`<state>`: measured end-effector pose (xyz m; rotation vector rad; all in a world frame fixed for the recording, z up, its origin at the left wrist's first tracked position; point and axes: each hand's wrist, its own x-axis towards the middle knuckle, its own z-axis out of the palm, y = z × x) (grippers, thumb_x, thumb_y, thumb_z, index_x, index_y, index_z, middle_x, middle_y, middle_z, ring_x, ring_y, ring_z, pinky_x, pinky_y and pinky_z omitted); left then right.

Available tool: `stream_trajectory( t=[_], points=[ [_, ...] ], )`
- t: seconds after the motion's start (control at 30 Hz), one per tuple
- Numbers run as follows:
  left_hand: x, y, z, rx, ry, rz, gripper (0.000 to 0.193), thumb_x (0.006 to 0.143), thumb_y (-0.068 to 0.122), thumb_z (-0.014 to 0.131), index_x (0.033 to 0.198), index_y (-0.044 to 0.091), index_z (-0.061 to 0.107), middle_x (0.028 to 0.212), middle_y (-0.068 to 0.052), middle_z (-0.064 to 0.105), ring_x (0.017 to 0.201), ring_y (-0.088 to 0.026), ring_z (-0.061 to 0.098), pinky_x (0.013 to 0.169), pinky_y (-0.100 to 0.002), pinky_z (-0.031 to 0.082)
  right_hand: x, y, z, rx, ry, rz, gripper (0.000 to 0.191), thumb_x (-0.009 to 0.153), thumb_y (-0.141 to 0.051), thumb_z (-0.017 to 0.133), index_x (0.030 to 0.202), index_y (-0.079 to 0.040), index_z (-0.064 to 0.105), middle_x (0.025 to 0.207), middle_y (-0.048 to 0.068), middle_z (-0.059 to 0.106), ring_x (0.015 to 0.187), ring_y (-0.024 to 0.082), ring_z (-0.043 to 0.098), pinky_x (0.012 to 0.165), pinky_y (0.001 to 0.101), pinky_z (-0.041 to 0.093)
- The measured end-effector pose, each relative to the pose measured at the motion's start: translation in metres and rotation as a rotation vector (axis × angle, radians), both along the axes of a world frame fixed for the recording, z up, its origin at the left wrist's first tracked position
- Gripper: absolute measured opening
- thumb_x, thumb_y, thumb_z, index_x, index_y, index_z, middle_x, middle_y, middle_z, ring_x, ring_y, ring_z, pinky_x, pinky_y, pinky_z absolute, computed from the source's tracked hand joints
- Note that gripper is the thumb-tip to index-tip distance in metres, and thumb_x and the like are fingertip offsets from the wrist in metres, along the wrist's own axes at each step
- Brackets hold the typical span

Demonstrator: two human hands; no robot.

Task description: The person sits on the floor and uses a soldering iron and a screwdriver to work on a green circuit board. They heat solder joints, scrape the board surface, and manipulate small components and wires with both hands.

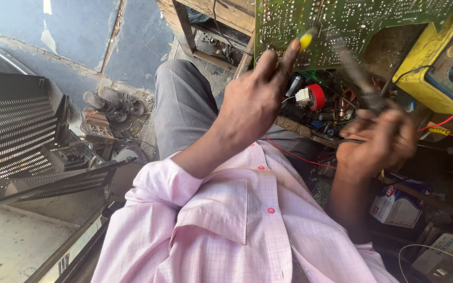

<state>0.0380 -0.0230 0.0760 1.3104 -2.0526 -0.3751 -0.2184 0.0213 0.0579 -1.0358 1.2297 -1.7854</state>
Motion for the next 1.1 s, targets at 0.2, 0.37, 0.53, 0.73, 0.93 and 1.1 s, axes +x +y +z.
stream_trajectory(
  t=[0.2, 0.37, 0.53, 0.73, 0.93, 1.1],
  points=[
    [0.003, -0.001, 0.007, 0.111, 0.03, -0.004, 0.076, 0.092, 0.005, 0.071, 0.16, 0.01, 0.036, 0.122, -0.019, 0.062, 0.075, -0.033, 0.069, 0.062, -0.044, 0.058, -0.007, 0.003, 0.012, -0.053, -0.044, -0.138, 0.029, 0.118, -0.025, 0.063, 0.107, 0.0, 0.055, 0.079, 0.018, 0.064, 0.047, 0.015, 0.044, 0.039, 0.0252, 0.035],
    [0.007, -0.002, 0.01, 0.035, 0.223, -0.109, 0.047, 0.102, 0.01, 0.068, 0.145, 0.017, 0.053, 0.116, -0.018, 0.066, 0.094, -0.034, 0.072, 0.077, -0.04, 0.061, 0.0, 0.005, 0.009, -0.068, 0.079, -0.058, 0.032, 0.12, -0.025, 0.062, 0.105, 0.002, 0.056, 0.079, 0.018, 0.063, 0.048, 0.015, 0.045, 0.042, 0.0275, 0.038],
    [0.012, 0.01, 0.007, 0.285, 0.26, -0.306, 0.045, 0.09, 0.009, 0.07, 0.135, 0.007, 0.066, 0.106, -0.021, 0.071, 0.086, -0.038, 0.071, 0.072, -0.046, 0.057, 0.002, 0.005, 0.008, -0.064, 0.076, 0.004, 0.028, 0.12, -0.023, 0.061, 0.113, 0.004, 0.058, 0.082, 0.017, 0.061, 0.051, 0.017, 0.048, 0.042, 0.0275, 0.04],
    [0.035, 0.013, 0.007, 0.259, 0.393, -0.32, 0.039, 0.099, 0.01, 0.07, 0.138, 0.005, 0.063, 0.113, -0.017, 0.071, 0.094, -0.033, 0.071, 0.084, -0.041, 0.059, 0.002, 0.002, 0.002, -0.022, 0.15, 0.046, 0.025, 0.118, -0.018, 0.063, 0.126, 0.006, 0.059, 0.09, 0.022, 0.069, 0.054, 0.019, 0.058, 0.044, 0.0284, 0.047],
    [0.043, 0.016, 0.008, 0.244, 0.366, -0.278, 0.041, 0.097, 0.01, 0.071, 0.137, 0.007, 0.065, 0.108, -0.02, 0.07, 0.093, -0.036, 0.07, 0.082, -0.042, 0.058, 0.005, -0.002, -0.007, -0.024, 0.208, 0.04, 0.023, 0.118, -0.015, 0.065, 0.125, 0.007, 0.061, 0.095, 0.022, 0.07, 0.065, 0.021, 0.065, 0.046, 0.0298, 0.05],
    [0.043, 0.016, 0.004, 0.333, 0.356, -0.286, 0.041, 0.097, 0.01, 0.07, 0.138, 0.008, 0.065, 0.105, -0.019, 0.069, 0.09, -0.035, 0.07, 0.08, -0.042, 0.058, 0.005, -0.004, -0.009, -0.027, 0.19, 0.028, 0.024, 0.117, -0.015, 0.067, 0.124, 0.007, 0.061, 0.094, 0.022, 0.069, 0.065, 0.021, 0.065, 0.046, 0.0304, 0.051]
  ],
)
